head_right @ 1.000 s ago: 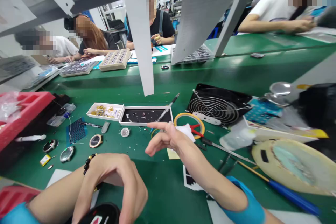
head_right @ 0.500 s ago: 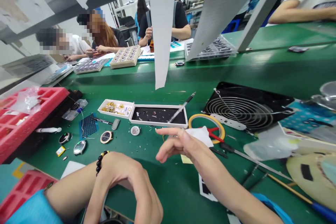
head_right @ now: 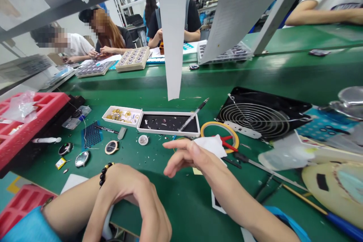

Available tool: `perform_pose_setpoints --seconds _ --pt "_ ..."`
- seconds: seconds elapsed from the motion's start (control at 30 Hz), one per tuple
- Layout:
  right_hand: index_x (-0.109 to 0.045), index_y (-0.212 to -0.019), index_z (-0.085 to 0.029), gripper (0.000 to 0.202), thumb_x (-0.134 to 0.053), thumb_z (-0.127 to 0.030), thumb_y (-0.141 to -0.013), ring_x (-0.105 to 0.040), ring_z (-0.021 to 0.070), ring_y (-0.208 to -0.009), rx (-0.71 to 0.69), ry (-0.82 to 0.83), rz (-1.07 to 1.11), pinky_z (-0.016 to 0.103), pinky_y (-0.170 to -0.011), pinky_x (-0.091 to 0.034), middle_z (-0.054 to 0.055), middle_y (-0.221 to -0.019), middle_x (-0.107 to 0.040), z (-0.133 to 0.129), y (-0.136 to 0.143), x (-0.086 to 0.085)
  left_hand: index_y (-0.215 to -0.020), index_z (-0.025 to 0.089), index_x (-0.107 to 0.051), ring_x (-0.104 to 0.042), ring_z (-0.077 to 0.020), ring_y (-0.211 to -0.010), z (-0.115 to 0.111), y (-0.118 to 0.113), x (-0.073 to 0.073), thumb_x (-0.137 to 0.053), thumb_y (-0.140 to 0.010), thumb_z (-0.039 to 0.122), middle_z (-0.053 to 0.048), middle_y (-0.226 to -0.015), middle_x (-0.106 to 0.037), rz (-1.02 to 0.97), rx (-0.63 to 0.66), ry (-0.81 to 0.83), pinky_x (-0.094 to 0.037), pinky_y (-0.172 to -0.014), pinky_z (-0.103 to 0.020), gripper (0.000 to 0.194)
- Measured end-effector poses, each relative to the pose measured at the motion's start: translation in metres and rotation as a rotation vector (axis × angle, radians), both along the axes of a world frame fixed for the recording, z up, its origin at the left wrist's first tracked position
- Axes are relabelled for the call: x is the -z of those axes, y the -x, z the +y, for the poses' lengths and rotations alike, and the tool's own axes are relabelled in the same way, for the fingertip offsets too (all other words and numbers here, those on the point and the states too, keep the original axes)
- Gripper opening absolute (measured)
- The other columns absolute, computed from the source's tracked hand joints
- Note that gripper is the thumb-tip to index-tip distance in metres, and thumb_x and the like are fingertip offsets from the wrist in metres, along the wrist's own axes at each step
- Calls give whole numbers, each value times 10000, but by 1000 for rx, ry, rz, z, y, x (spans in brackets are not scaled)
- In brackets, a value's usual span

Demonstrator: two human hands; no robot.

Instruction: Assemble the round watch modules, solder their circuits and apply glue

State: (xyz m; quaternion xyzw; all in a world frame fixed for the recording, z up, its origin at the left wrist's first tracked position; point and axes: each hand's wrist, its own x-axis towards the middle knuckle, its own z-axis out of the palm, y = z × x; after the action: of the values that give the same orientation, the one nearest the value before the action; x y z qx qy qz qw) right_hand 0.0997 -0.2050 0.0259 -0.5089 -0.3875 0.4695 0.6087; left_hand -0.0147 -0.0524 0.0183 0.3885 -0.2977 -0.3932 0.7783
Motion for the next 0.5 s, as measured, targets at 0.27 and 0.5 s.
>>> perform_pose_setpoints --seconds 0.27,0.5 --pt "-708 -1181 -269 511 -353 -612 -1048 -696 217 -833 30 -10 -33 349 -846 -549 42 -849 -740 -2 0 3 -794 194 -723 -658 -189 -630 2 12 -5 -992 -320 418 -34 -725 -684 -42 -142 87 -574 -697 -272 590" --pt "-757 -1115 -259 507 -371 -584 -1060 -656 197 -812 200 -54 -111 296 -831 -539 36 -761 -678 -3 -4 7 -866 186 -725 -662 -179 -590 13 19 -9 -952 -373 251 -32 -725 -712 31 -286 133 -557 -618 -272 547"
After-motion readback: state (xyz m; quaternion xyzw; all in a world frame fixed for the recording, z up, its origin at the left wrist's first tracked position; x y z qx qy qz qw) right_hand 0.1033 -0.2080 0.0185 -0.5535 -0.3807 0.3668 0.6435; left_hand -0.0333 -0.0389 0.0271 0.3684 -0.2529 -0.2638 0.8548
